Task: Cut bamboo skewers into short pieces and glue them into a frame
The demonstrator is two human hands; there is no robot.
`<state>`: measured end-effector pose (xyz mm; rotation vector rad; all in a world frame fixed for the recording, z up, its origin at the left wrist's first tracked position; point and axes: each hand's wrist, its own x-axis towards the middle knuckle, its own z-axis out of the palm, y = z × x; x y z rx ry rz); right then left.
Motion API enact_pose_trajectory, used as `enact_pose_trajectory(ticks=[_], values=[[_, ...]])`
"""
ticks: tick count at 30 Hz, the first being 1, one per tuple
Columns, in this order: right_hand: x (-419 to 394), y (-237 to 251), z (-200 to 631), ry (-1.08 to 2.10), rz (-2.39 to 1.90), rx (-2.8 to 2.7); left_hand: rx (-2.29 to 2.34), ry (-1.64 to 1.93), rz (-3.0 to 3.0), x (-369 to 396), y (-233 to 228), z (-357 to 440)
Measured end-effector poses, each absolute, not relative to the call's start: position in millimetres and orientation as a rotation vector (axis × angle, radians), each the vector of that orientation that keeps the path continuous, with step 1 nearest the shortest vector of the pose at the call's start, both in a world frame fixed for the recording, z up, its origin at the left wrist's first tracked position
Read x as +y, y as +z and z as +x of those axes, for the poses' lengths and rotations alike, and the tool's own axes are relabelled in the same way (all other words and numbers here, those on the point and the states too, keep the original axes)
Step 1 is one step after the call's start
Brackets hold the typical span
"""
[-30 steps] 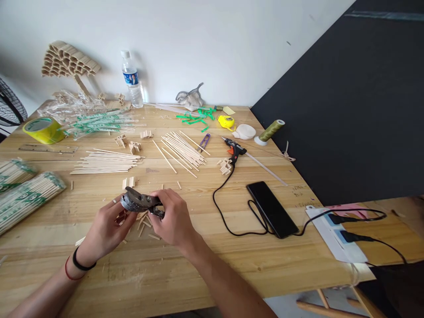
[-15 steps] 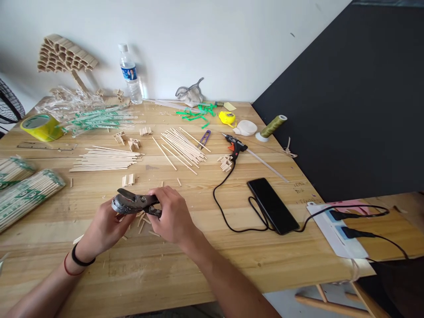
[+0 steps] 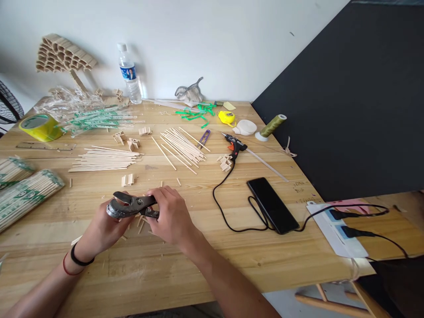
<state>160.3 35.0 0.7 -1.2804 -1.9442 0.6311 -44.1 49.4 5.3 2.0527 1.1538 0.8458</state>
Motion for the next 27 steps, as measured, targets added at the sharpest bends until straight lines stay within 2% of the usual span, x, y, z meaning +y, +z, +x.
enact_pose_trajectory(ticks=[27], values=[[36.0, -1.2, 157.9, 0.509, -1.325, -2.058, 1.047, 0.796, 2.039, 52.0, 3.9, -45.7]])
